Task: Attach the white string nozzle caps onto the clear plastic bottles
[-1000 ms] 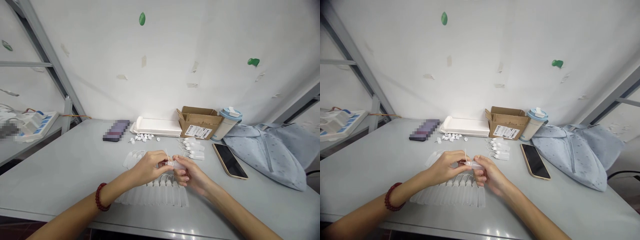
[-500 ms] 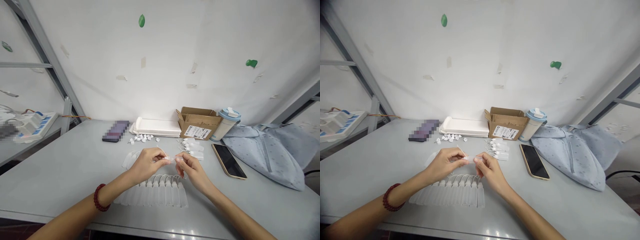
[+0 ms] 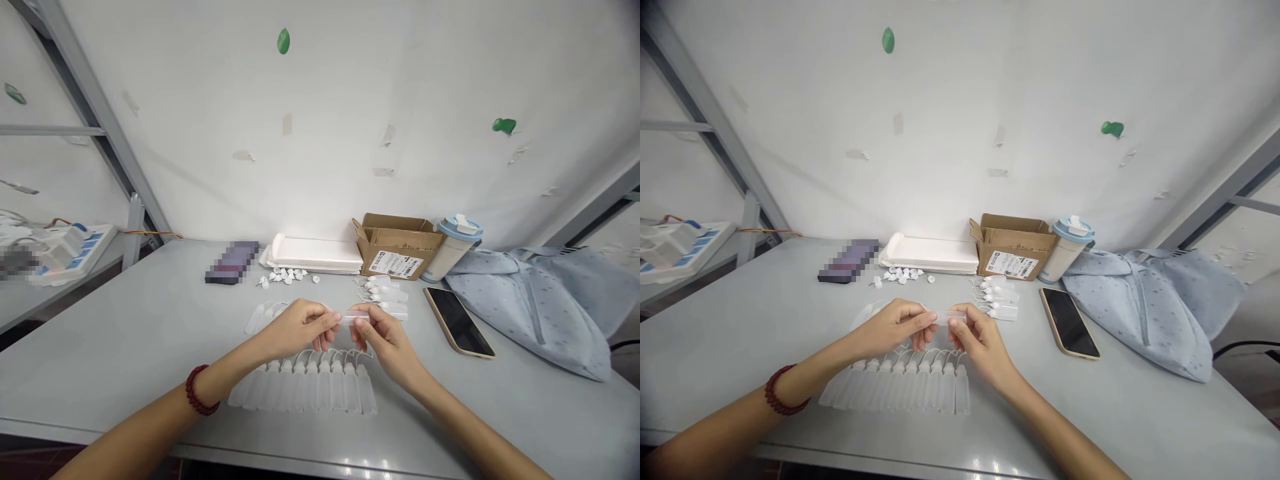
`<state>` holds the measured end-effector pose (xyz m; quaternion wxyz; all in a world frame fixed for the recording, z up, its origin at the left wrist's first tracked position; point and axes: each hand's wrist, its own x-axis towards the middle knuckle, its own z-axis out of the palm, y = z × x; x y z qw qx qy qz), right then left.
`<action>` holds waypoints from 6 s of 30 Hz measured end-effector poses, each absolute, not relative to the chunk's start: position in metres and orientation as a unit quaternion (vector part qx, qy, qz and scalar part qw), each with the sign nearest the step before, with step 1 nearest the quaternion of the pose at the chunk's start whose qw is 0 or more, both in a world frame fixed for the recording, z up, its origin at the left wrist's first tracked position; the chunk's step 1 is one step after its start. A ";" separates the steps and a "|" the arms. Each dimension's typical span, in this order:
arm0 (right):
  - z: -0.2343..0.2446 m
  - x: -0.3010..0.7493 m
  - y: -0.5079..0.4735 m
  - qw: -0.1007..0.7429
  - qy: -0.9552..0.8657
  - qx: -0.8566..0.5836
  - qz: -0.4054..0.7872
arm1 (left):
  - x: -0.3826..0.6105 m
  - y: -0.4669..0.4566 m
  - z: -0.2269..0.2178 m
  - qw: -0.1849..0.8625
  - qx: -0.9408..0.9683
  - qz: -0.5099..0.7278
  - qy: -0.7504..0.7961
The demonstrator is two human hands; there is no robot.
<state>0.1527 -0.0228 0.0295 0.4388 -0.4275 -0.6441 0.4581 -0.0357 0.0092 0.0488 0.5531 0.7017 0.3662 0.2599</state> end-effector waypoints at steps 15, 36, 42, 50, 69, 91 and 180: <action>0.028 0.155 -0.015 0.384 -0.613 -0.442 0.530 | -0.034 0.003 0.039 0.178 0.880 0.342 0.278; 0.029 0.152 -0.026 0.387 -0.705 -0.456 0.382 | -0.035 0.003 0.047 0.460 0.757 0.249 0.391; 0.029 0.154 -0.022 0.382 -0.684 -0.459 0.419 | -0.032 0.000 0.047 0.287 0.848 0.285 0.343; 0.027 0.152 -0.017 0.393 -0.559 -0.419 0.598 | -0.035 0.006 0.022 0.091 0.905 0.315 0.273; 0.016 0.155 -0.019 0.346 -0.709 -0.490 0.371 | -0.033 0.007 0.040 0.420 0.764 0.260 0.415; 0.030 0.160 -0.012 0.286 -0.557 -0.373 0.685 | -0.036 0.007 0.036 0.215 0.887 0.290 0.288; 0.027 0.156 -0.005 0.235 -0.871 -0.429 0.048 | -0.054 0.034 0.047 0.454 0.716 0.278 0.453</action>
